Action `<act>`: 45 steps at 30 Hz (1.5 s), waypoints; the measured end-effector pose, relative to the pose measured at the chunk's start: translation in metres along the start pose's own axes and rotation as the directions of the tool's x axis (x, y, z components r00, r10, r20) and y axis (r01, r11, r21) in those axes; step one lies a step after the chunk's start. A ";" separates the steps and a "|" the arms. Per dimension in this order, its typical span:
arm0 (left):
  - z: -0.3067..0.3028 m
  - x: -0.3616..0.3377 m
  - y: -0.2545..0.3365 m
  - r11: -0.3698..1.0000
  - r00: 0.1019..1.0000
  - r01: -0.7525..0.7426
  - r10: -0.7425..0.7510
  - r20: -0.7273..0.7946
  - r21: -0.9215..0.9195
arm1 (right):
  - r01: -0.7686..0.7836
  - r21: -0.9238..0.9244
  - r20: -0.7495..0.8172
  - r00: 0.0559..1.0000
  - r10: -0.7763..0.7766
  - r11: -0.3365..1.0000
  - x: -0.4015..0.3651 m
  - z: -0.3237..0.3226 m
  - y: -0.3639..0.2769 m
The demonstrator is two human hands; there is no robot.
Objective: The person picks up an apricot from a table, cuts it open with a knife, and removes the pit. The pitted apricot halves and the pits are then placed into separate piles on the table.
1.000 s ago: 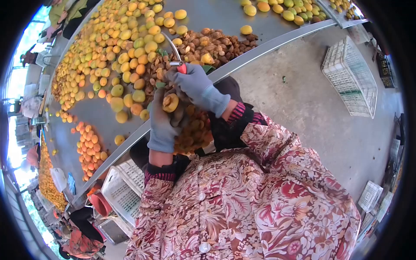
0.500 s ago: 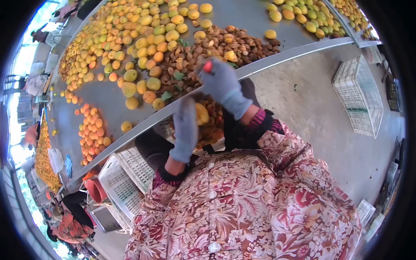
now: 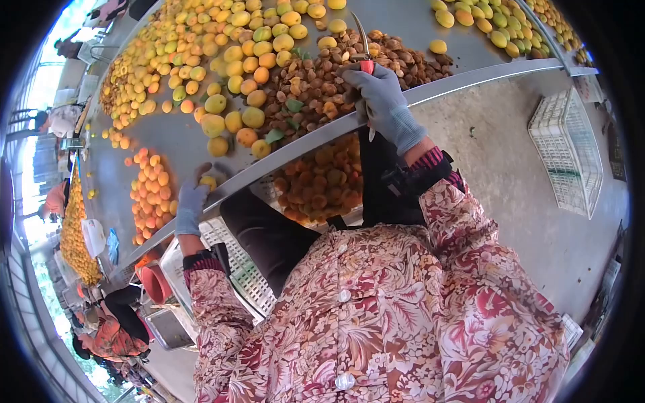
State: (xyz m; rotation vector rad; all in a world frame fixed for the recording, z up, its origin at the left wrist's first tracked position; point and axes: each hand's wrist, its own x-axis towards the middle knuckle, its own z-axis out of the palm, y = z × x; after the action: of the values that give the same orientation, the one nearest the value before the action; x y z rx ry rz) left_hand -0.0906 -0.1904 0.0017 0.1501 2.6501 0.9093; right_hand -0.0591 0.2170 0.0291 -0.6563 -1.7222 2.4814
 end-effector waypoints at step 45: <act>0.140 -0.017 0.208 0.572 0.836 -0.509 0.507 -0.210 -0.644 | -0.432 0.883 0.469 0.833 -0.295 0.185 -0.034 0.008 -0.037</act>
State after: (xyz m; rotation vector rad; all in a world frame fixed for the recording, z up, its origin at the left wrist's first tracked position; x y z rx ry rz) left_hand -0.0279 0.0517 0.0303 0.7571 2.0835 2.0096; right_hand -0.0384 0.2151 0.0757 0.2154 0.3739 3.2010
